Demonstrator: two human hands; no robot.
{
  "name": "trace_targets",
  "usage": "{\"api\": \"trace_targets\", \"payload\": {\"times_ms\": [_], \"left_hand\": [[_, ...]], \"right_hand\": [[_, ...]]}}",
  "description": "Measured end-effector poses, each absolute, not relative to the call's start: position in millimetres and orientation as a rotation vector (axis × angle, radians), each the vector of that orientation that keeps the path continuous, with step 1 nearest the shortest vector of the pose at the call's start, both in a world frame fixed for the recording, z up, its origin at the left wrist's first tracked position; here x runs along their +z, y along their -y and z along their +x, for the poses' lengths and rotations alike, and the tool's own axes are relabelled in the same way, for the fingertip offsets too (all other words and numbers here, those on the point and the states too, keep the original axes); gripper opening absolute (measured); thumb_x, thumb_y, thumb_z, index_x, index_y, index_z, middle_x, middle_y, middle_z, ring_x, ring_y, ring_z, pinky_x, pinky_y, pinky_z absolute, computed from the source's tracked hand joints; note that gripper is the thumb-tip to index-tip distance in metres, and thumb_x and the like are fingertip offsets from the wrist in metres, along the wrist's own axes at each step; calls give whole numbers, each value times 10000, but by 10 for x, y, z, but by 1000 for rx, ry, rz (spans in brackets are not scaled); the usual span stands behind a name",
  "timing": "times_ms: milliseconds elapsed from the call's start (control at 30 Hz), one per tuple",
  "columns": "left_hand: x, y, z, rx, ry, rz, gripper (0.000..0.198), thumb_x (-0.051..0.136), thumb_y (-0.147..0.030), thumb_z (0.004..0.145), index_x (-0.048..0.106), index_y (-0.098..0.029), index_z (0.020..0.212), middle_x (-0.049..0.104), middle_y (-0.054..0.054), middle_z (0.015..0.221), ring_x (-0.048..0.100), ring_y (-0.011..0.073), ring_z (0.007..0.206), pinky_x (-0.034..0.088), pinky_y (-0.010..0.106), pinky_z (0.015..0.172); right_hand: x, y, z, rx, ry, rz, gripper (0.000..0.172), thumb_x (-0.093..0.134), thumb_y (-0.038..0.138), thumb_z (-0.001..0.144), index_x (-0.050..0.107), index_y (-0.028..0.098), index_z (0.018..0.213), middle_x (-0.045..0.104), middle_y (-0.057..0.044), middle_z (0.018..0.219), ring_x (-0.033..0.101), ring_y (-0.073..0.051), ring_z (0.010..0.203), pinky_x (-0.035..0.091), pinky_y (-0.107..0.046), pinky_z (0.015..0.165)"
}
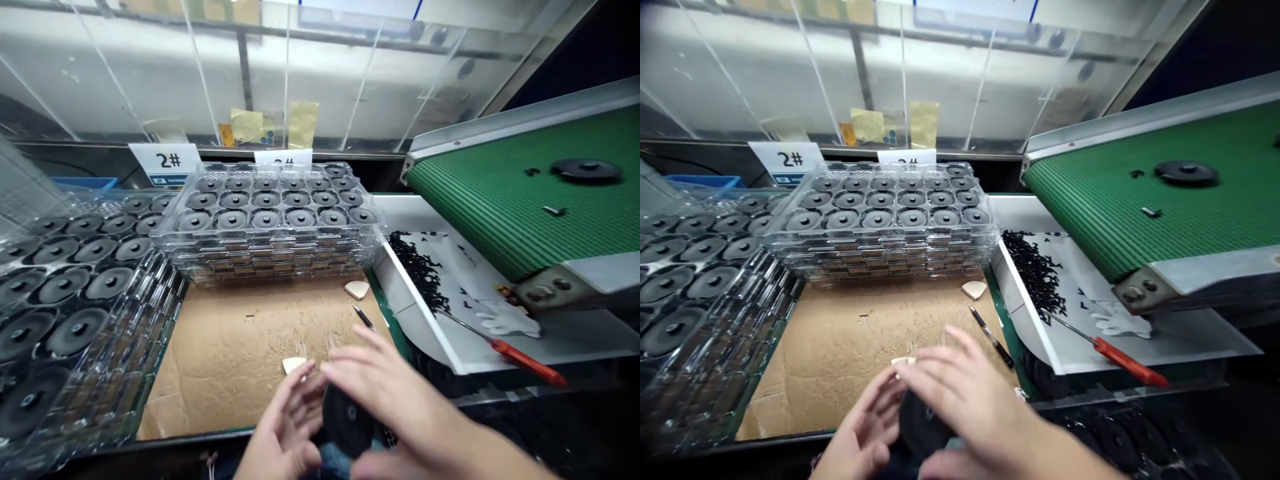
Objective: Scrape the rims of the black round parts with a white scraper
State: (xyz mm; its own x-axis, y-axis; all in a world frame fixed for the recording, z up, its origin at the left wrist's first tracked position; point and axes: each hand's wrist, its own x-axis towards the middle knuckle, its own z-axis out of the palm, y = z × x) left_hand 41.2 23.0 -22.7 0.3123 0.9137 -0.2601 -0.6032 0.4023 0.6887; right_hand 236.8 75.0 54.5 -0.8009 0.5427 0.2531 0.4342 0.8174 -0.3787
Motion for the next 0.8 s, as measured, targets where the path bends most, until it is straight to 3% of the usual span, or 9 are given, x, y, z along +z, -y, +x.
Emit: {"api": "trace_targets", "payload": {"times_ms": [67,133,267,467,533,633,800], "left_hand": [[-257,-174,479,971,-603,455,693,831,-377,469,618,-359,1128,610,97,1243,505,323,1197,411,444,974],[-339,-147,441,891,-587,411,687,832,-377,465,628,-340,1120,641,109,1193,500,326,1201,370,456,1004],[-445,-143,201,825,-663,217,598,789,-421,538,643,-286,1103,671,116,1147,522,315,1182,326,454,1037],[-407,-120,-176,1087,-765,-26,427,701,-392,688,658,-227,1079,647,97,1201,525,258,1188,187,404,1121],[-393,-106,-264,1161,-755,-88,381,684,-387,710,670,-230,1057,659,77,1185,533,264,1178,233,407,1111],[-373,-81,-357,1220,-710,-135,368,658,-400,731,669,-240,1062,656,62,1191,550,294,1153,395,407,1019],[-320,-46,-411,1270,-729,-110,413,689,-388,698,653,-249,1085,670,82,1160,611,258,1074,499,324,885]], "right_hand": [[160,-485,2245,513,2441,-739,611,494,392,902,215,247,1425,642,-75,1149,562,-216,1116,320,-471,1053],[-116,-293,2144,597,2296,-887,547,397,429,934,222,253,1421,628,-80,1168,557,-225,1122,367,-437,1026],[-382,-108,1937,606,2101,-1211,653,365,613,864,322,221,1384,508,-123,1305,485,-272,1195,443,-384,962],[-733,-289,1702,381,2139,-1570,338,456,288,900,539,240,1224,587,-107,1148,582,-254,983,527,-409,798],[-892,-374,1656,411,2180,-1532,315,426,280,903,594,216,1161,605,-131,1079,600,-261,890,538,-431,729],[-1067,-510,1630,440,2180,-1504,337,381,284,913,621,158,1114,598,-173,1040,601,-285,891,526,-465,728],[-908,-826,1596,568,2134,-1441,293,395,301,909,640,163,991,648,-112,897,635,-232,827,533,-377,721]]}}
